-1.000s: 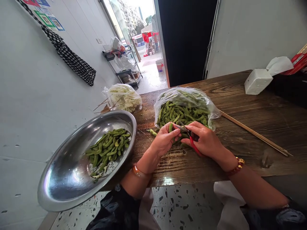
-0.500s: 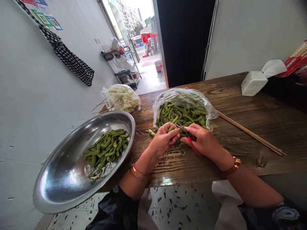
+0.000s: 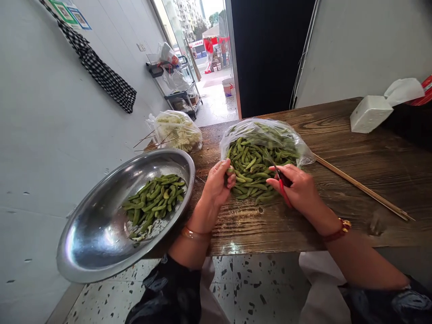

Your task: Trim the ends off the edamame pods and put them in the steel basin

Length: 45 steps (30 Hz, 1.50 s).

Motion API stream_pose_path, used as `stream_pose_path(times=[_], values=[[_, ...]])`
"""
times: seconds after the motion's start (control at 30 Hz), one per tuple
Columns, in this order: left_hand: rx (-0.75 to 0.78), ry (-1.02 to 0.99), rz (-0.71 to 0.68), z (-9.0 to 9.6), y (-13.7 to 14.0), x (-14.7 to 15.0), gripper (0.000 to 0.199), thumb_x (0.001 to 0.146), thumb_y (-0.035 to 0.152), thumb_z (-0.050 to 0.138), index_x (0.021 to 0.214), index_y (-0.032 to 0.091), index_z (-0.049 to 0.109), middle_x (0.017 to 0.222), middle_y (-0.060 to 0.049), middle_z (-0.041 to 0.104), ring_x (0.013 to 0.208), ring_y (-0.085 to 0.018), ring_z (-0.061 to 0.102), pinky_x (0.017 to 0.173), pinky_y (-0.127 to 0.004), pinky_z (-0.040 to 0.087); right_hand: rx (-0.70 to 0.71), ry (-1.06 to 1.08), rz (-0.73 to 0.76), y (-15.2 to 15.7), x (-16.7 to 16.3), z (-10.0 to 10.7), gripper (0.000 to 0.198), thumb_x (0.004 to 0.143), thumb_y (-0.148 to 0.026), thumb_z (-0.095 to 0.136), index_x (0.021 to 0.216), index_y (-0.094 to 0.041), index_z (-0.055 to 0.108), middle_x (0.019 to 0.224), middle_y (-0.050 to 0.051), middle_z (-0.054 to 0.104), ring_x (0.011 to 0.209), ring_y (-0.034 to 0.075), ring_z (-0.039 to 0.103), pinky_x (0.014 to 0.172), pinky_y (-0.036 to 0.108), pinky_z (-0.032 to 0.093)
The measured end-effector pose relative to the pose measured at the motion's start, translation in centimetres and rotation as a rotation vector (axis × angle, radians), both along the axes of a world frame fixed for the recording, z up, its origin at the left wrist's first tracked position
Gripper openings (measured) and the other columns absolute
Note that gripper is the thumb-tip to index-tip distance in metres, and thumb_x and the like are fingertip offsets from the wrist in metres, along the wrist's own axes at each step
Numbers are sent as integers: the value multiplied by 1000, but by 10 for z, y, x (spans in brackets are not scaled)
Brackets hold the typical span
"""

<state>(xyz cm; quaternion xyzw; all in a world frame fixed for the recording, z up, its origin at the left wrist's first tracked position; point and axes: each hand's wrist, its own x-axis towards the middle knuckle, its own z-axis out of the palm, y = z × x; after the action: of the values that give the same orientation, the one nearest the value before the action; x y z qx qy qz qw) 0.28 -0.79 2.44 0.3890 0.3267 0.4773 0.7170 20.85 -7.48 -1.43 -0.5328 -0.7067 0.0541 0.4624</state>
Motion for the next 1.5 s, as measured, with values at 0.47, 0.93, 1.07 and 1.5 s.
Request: stream_pose_path(times=[0.47,0.93,1.07,1.5], values=[[660,1013,47,-4,12,-18,4,71,20,67,74,18,68,54,3,48,53,-10,39,54,-23,26,-6,-17,23,0,0,-3,35,86,-46,59,109,-21,63,97,9,67,85,23,64,77,38,54],[628,822,65,-4,8,-8,17,72,28,71,68,16,59,63,3,51,56,-9,40,55,-21,31,-13,-32,20,-2,-3,-2,38,86,-47,59,113,-20,63,99,9,66,86,23,65,76,38,54],[399,568,-91,-1,-3,-1,26,73,37,71,78,15,59,65,2,59,45,-4,36,45,-20,26,-30,-85,39,-3,-3,-2,37,85,-47,61,112,-21,63,103,9,67,88,23,66,77,37,55],[275,373,-177,-1,-10,3,27,72,33,74,84,12,62,72,-3,65,45,0,38,42,-15,25,-50,-120,23,-3,-4,-3,38,85,-47,60,111,-20,64,104,9,67,87,22,66,78,36,54]])
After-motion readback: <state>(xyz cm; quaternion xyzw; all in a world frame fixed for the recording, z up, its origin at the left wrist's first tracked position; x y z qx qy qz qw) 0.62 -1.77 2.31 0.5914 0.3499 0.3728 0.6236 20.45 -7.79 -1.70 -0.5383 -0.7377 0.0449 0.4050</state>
